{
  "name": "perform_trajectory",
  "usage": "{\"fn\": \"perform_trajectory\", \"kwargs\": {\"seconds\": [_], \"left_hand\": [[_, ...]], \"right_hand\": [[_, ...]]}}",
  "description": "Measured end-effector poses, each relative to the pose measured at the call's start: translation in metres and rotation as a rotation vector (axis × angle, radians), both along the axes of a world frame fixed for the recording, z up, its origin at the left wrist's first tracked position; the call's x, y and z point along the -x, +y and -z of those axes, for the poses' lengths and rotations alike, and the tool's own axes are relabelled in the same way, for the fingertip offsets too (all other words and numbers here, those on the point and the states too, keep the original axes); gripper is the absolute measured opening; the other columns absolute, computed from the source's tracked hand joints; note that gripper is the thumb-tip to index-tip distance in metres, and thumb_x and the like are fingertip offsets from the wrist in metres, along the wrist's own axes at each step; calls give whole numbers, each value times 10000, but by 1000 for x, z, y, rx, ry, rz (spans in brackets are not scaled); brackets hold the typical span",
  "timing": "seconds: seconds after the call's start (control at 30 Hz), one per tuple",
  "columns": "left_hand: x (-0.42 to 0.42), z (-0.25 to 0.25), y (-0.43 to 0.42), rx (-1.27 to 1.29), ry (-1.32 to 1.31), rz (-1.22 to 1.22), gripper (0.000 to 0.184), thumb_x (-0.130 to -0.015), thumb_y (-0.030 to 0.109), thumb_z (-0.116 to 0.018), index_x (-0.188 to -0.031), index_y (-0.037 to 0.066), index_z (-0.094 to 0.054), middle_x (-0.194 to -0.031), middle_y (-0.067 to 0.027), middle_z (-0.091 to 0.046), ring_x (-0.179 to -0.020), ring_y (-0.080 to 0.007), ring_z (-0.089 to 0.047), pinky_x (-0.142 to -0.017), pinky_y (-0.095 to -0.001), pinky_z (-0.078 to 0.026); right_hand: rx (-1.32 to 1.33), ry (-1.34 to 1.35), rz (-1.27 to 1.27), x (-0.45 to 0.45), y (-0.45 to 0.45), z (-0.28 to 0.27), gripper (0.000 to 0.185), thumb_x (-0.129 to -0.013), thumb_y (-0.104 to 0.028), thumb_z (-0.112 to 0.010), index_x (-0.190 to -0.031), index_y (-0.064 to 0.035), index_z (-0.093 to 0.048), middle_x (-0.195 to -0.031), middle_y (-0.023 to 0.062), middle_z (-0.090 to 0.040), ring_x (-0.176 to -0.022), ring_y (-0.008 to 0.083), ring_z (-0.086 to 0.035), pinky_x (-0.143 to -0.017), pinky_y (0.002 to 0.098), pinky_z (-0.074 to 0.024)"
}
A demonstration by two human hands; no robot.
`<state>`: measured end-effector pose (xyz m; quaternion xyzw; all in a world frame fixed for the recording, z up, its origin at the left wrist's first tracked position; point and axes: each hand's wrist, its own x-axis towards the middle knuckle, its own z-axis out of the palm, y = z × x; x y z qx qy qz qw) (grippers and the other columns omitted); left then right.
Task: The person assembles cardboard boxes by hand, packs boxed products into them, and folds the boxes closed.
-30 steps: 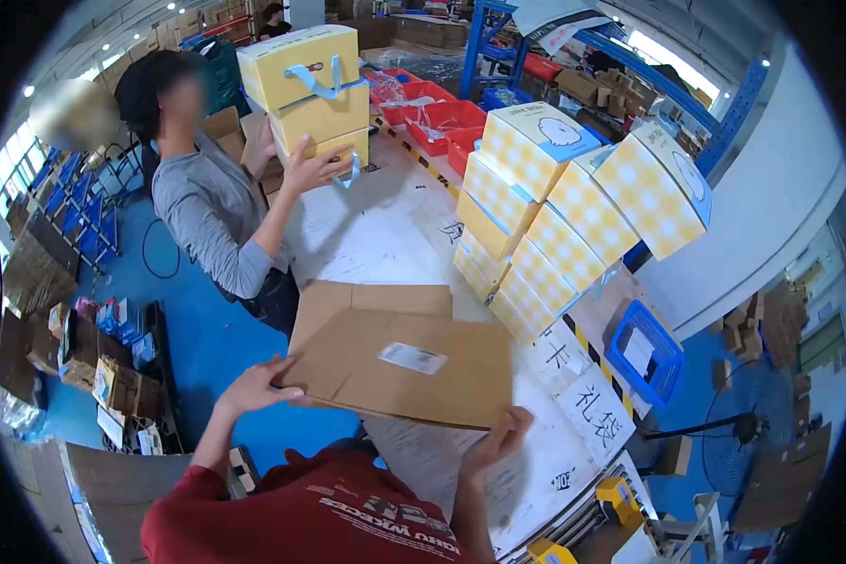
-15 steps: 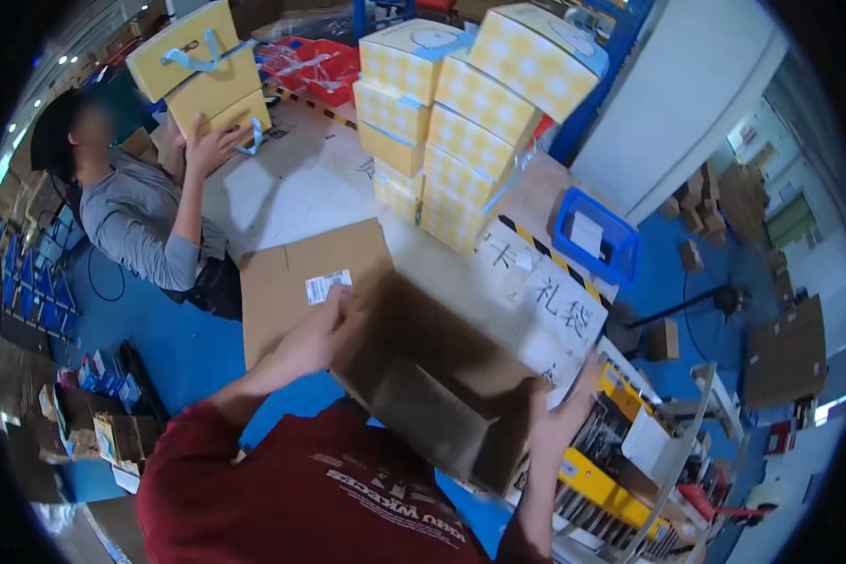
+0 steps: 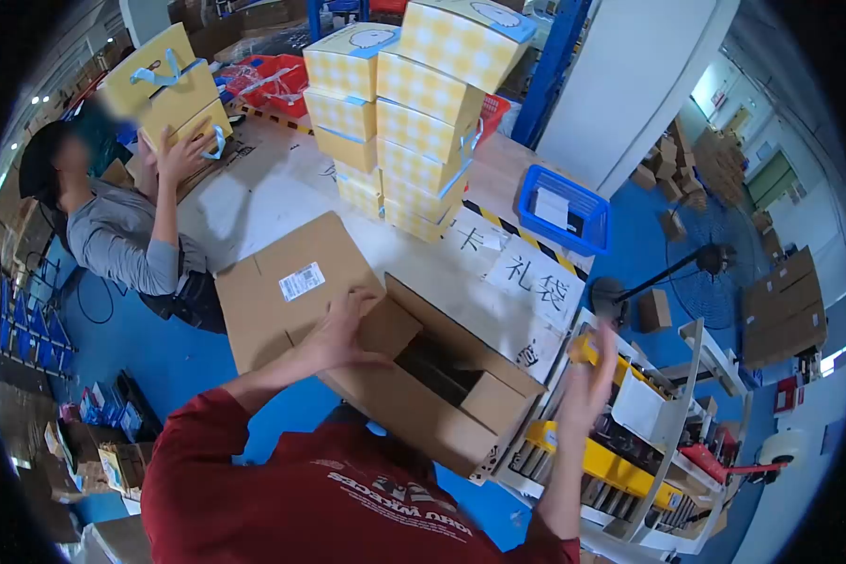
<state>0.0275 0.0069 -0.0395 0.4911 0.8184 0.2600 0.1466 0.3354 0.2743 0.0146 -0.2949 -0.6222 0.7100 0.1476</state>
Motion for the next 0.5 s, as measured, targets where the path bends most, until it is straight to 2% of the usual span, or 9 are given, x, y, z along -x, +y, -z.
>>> {"fn": "perform_trajectory", "kwargs": {"seconds": [0.03, 0.1, 0.13, 0.17, 0.23, 0.3, 0.33, 0.4, 0.5], "left_hand": [[2, 13, 1, -120, -141, -24, 970, -875, 535, -737, -1582, 33, -302, -1594, -210, -359, -1450, -379, -394, -1202, -490, -330], [28, 67, -6, -342, -627, 24, 897, -948, 527, -635, -1610, 50, -261, -1613, -179, -356, -1468, -336, -385, -1210, -476, -321], [41, 108, -17, -465, -1038, 44, 861, -985, 523, -584, -1624, 59, -240, -1623, -164, -355, -1478, -315, -380, -1214, -469, -317], [47, 149, -25, -546, -1396, 34, 826, -1021, 519, -533, -1637, 67, -220, -1632, -148, -354, -1487, -293, -376, -1217, -461, -312], [26, 207, -38, -537, -1564, -3, 790, -1058, 515, -482, -1651, 76, -199, -1642, -133, -352, -1496, -272, -371, -1221, -454, -307], [19, 220, -32, -434, -1658, 8, 741, -1036, 398, -520, -1629, 57, -235, -1535, -145, -432, -1427, -247, -422, -1176, -437, -348], [23, 182, -21, -403, -1612, 22, 735, -1026, 371, -528, -1625, 52, -243, -1498, -145, -451, -1395, -244, -435, -1159, -429, -357], [30, 96, -3, -289, -1413, 104, 726, -1007, 318, -543, -1616, 43, -258, -1425, -146, -487, -1332, -237, -461, -1124, -415, -374], [36, 21, 6, -81, -869, 149, 717, -978, 238, -566, -1602, 30, -281, -1315, -147, -542, -1238, -227, -500, -1072, -394, -399]], "right_hand": [[-727, -141, -101, 23, -47, -16, 406, -937, -250, -659, -1304, -76, -668, -1238, 150, -712, -1248, 319, -627, -1065, 532, -488], [-1638, -122, -421, 4, -81, 17, 416, -898, -267, -660, -1283, -113, -688, -1245, 179, -701, -1269, 370, -612, -1059, 549, -486], [-1821, 72, -639, -25, -87, 64, 424, -864, -295, -677, -1255, -135, -712, -1234, 200, -699, -1261, 396, -613, -1049, 558, -487], [-1837, 76, -620, -34, -89, 70, 424, -864, -295, -677, -1255, -135, -712, -1234, 200, -699, -1261, 396, -613, -1049, 558, -487], [-1292, 44, -484, -66, -103, 74, 424, -839, -377, -675, -1194, -159, -755, -1223, 238, -689, -1238, 405, -622, -1033, 536, -490], [-1456, 306, -227, -30, -49, 73, 469, -847, -463, -650, -1153, -129, -774, -1215, 212, -698, -1197, 404, -637, -1002, 496, -511], [-1370, 299, -24, -15, -22, 82, 479, -859, -475, -640, -1169, -131, -762, -1216, 202, -699, -1181, 393, -640, -992, 495, -513], [-794, -31, 281, 19, 28, 126, 498, -882, -499, -618, -1202, -135, -738, -1217, 183, -700, -1150, 371, -647, -971, 492, -518], [-492, -572, -44, 31, 73, 238, 528, -917, -534, -586, -1250, -142, -702, -1220, 153, -703, -1103, 337, -656, -940, 488, -524]]}}
